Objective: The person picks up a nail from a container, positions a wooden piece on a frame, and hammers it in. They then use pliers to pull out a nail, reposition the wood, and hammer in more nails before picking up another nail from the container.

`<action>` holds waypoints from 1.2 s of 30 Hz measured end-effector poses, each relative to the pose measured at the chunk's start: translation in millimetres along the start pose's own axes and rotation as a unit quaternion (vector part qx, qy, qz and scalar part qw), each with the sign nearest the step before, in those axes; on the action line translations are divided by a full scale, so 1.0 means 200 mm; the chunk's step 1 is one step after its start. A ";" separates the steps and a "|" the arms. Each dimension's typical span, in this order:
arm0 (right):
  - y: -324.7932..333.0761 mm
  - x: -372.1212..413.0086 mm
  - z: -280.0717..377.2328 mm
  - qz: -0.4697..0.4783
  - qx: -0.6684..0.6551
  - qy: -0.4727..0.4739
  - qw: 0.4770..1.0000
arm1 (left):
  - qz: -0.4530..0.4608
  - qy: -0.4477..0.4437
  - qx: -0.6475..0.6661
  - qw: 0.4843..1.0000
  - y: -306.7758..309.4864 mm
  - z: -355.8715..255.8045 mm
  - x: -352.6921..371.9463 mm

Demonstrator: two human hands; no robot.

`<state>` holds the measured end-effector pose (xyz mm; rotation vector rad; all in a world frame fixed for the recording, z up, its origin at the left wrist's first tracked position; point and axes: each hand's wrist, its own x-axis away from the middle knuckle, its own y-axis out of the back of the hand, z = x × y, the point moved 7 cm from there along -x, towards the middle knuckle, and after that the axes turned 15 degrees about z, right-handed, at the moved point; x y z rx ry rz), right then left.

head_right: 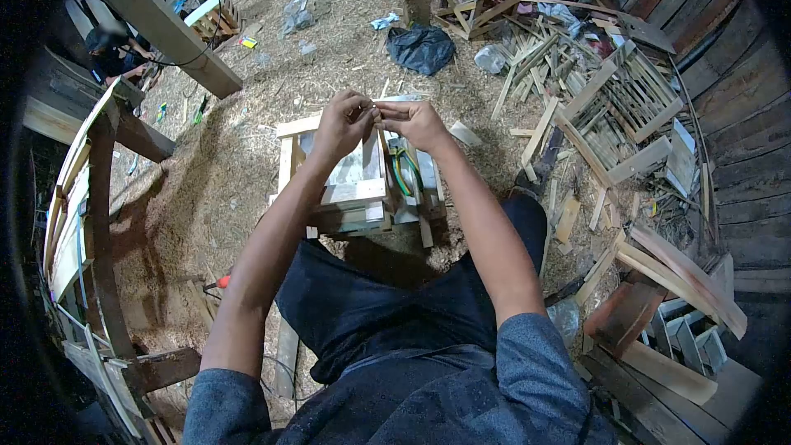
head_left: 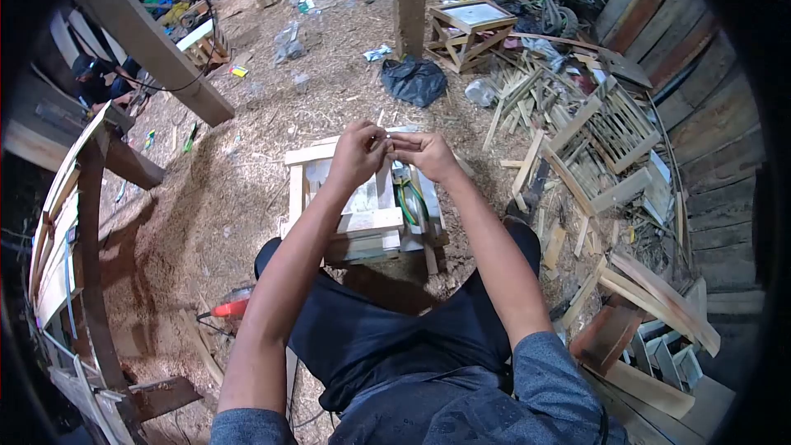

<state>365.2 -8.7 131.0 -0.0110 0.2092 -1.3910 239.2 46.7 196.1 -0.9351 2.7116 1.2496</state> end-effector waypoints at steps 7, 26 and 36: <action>-0.04 0.05 0.04 -0.030 -0.059 0.033 0.997 | -0.002 -0.012 -0.023 1.000 0.00 -0.02 -0.01; 0.20 0.26 -0.39 -0.237 0.441 -0.245 0.830 | -0.030 -0.003 0.044 0.999 -0.01 0.01 0.00; 0.29 0.20 -0.03 -0.325 0.220 -0.068 0.917 | -0.033 0.009 0.079 0.996 -0.03 0.06 0.00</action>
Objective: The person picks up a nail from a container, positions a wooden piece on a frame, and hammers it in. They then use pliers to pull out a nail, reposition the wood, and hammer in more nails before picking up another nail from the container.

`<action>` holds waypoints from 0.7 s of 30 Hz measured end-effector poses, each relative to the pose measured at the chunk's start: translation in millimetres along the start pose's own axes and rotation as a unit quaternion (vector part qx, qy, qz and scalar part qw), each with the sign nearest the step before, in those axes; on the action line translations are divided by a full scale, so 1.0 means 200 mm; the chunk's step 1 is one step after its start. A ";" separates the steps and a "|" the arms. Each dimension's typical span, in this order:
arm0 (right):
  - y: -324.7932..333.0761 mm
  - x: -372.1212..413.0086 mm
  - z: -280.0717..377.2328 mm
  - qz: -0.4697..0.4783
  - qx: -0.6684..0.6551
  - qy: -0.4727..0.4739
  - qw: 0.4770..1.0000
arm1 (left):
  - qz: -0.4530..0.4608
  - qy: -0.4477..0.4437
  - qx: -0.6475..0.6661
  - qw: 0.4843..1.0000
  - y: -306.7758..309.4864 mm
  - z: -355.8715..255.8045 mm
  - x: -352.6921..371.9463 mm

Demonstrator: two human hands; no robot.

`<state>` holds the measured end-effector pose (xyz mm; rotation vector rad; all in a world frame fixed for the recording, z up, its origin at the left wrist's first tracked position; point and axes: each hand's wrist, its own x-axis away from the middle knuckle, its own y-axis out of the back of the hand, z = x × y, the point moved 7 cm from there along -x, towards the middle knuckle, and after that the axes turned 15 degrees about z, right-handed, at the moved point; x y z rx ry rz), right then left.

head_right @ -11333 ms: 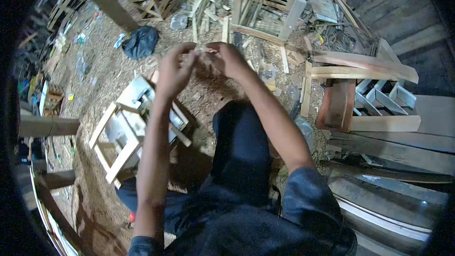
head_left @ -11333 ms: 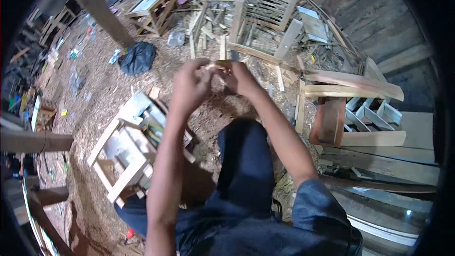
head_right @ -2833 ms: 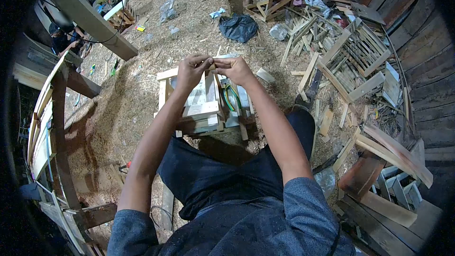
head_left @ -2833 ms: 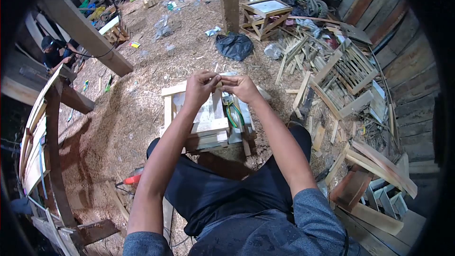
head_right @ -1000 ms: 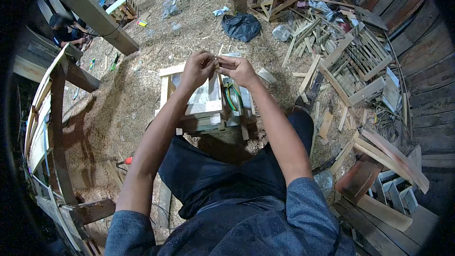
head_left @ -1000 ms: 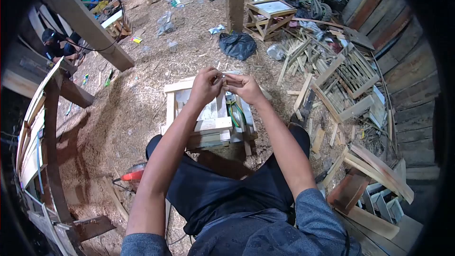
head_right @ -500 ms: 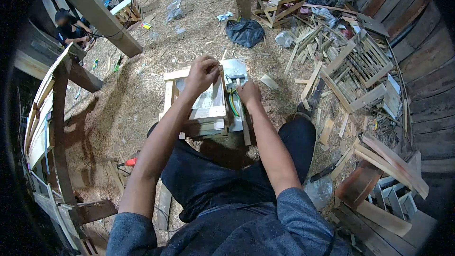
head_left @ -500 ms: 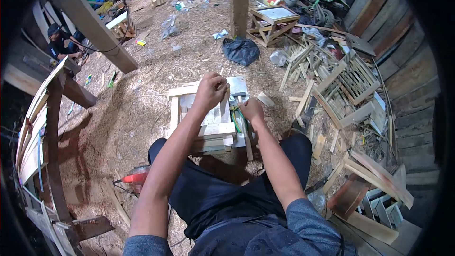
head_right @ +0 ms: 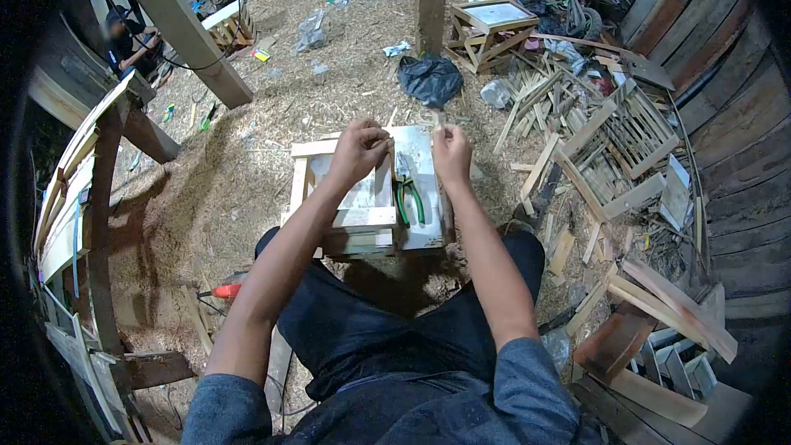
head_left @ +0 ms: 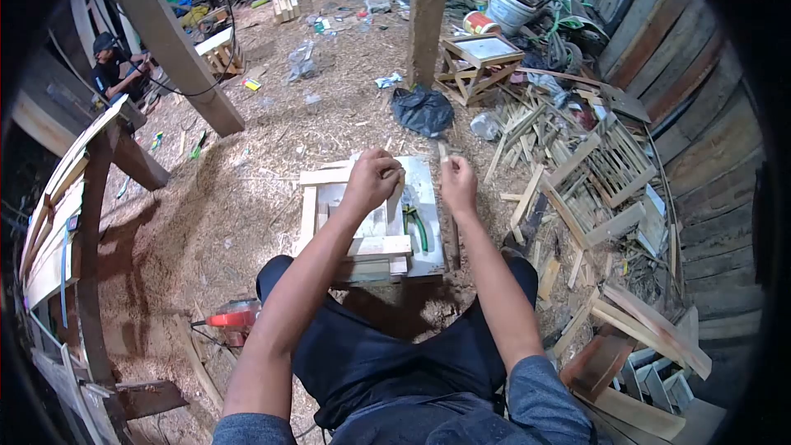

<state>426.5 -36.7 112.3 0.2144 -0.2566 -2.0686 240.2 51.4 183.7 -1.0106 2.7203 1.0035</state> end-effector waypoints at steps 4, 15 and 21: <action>-0.04 0.22 0.50 0.142 -0.145 -0.035 0.979 | -0.002 -0.037 -0.077 0.996 0.03 -0.08 0.01; -0.05 0.51 0.68 0.274 -0.085 -0.060 0.956 | 0.005 0.018 -0.017 1.000 -0.03 0.03 0.00; 0.03 0.66 0.80 0.210 0.152 0.040 0.965 | 0.002 -0.020 -0.099 0.995 0.04 -0.09 0.01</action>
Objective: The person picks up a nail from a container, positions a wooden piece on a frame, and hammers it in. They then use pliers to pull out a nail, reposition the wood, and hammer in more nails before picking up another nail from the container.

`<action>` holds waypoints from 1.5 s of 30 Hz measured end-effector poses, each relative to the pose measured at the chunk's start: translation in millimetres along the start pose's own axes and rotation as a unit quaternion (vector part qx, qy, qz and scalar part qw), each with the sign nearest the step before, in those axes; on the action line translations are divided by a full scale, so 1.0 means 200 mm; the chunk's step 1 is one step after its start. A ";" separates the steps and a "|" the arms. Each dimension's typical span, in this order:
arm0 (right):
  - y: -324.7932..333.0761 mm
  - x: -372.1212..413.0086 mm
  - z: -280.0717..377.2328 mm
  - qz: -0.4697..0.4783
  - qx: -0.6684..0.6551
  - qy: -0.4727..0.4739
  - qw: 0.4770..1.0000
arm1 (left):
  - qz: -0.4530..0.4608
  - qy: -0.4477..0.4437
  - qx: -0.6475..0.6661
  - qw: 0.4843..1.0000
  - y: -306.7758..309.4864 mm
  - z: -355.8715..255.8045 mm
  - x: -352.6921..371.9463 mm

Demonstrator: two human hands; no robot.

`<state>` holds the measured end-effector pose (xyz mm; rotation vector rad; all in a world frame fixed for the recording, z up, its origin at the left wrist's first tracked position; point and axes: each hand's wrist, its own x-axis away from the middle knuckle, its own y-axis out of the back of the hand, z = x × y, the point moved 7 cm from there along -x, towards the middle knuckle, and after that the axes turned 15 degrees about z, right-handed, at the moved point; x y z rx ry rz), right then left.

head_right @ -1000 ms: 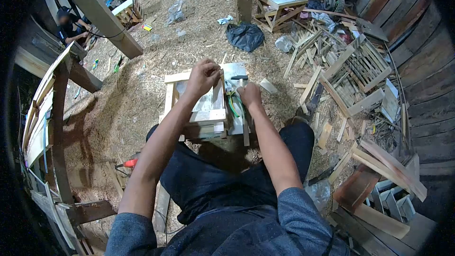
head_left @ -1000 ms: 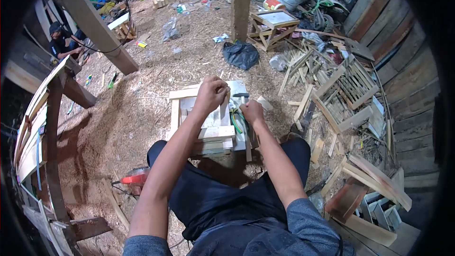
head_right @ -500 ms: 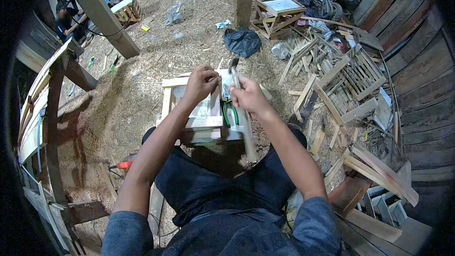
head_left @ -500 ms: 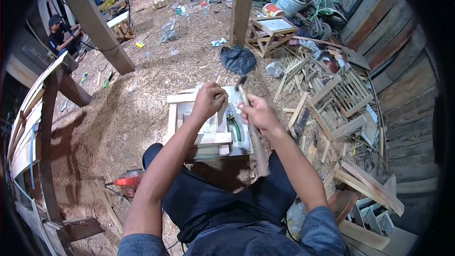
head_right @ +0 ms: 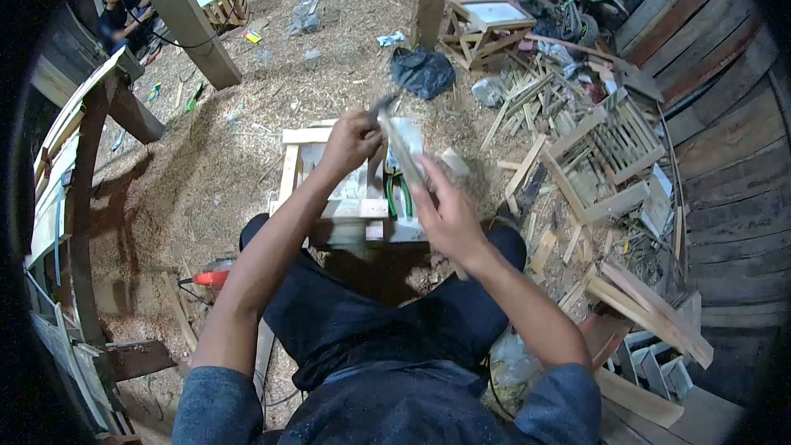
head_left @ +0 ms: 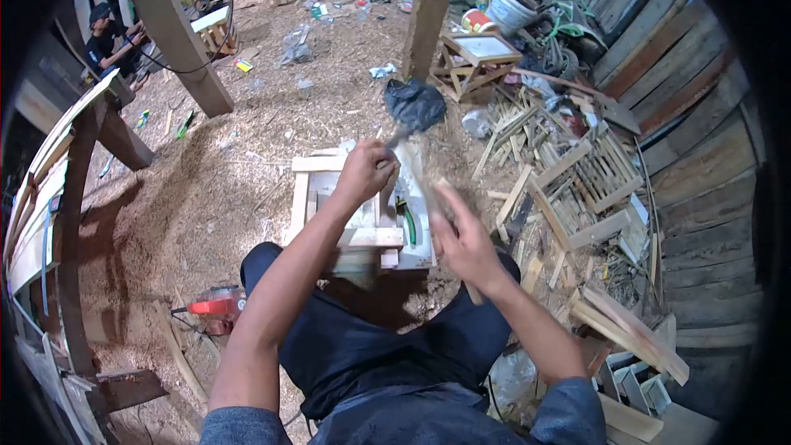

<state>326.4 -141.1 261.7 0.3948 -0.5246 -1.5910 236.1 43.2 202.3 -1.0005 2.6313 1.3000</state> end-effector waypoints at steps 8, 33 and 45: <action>0.07 0.09 0.07 -0.015 0.087 0.060 0.994 | 0.006 0.037 0.102 0.994 -0.03 0.06 -0.01; 0.01 0.06 0.05 0.060 0.073 -0.010 0.995 | 0.006 0.050 0.091 0.995 -0.02 0.04 -0.02; 0.06 0.06 -0.01 0.032 0.048 -0.038 0.998 | 0.074 0.020 0.060 0.995 -0.03 0.04 -0.02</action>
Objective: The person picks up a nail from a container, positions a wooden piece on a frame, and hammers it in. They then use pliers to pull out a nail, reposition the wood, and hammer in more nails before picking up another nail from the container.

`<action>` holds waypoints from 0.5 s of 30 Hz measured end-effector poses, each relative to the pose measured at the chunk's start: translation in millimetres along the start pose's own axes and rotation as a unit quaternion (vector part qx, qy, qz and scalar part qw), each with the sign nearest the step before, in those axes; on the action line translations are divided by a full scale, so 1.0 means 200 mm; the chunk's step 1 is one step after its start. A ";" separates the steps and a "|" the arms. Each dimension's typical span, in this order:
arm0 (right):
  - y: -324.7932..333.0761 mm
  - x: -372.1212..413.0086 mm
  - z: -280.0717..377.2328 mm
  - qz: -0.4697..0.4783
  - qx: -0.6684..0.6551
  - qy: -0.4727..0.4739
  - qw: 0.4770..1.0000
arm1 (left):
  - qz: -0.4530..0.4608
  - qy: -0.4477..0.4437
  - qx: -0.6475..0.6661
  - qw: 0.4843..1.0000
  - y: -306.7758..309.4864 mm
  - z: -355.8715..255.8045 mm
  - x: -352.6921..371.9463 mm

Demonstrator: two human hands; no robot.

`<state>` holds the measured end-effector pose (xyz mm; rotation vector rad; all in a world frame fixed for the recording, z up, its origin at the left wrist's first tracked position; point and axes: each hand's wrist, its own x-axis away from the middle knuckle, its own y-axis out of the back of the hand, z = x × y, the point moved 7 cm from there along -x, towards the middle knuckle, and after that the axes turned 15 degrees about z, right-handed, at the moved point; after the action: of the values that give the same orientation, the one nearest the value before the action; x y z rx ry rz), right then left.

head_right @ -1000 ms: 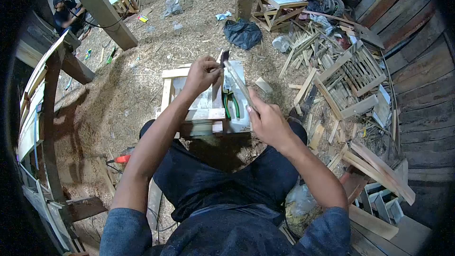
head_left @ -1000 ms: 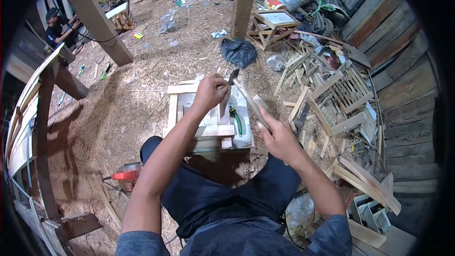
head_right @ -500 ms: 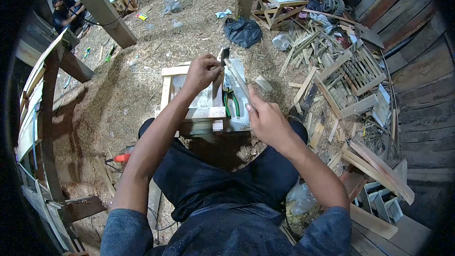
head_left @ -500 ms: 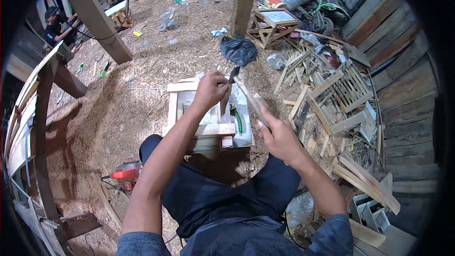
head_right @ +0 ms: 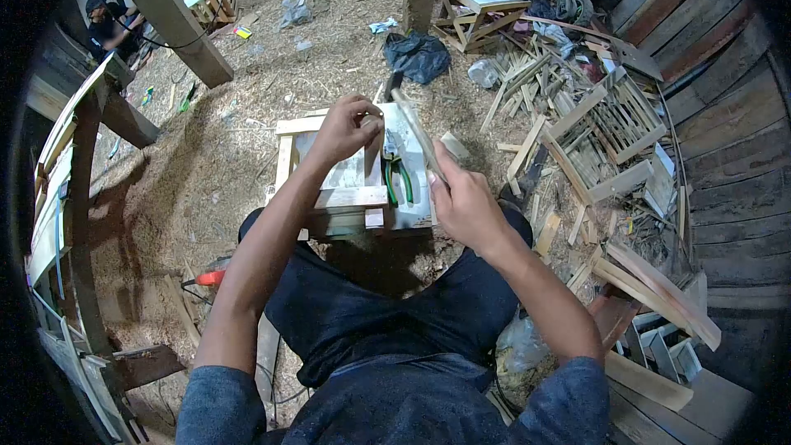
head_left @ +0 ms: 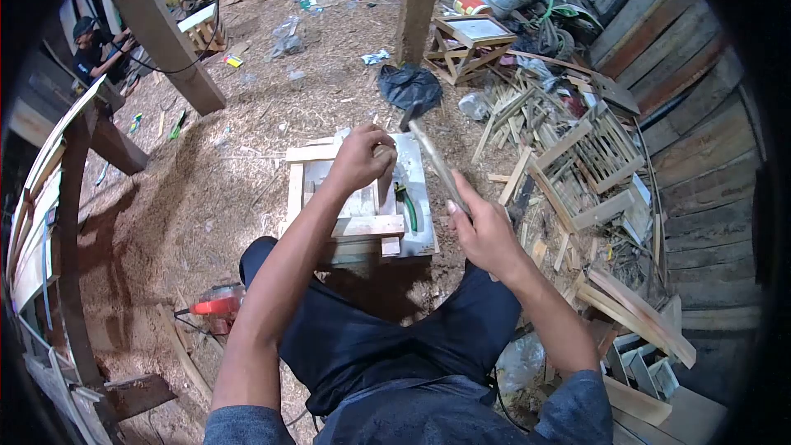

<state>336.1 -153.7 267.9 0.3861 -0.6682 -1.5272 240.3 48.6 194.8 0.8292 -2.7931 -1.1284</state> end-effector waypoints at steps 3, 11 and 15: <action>0.00 0.00 -0.04 -0.040 -0.023 -0.005 0.999 | -0.021 -0.035 -0.001 0.999 0.01 -0.04 0.01; -0.22 -0.38 -0.30 -0.093 -0.160 0.109 0.977 | 0.060 0.046 -0.048 0.996 -0.02 -0.03 0.00; -0.31 -0.46 -0.27 -0.066 -0.315 0.094 0.942 | 0.042 0.041 -0.055 0.997 -0.01 0.01 0.00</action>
<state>329.1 -74.0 173.6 0.0830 0.0174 -1.7107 240.6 48.7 193.2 0.7224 -2.6456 -1.1950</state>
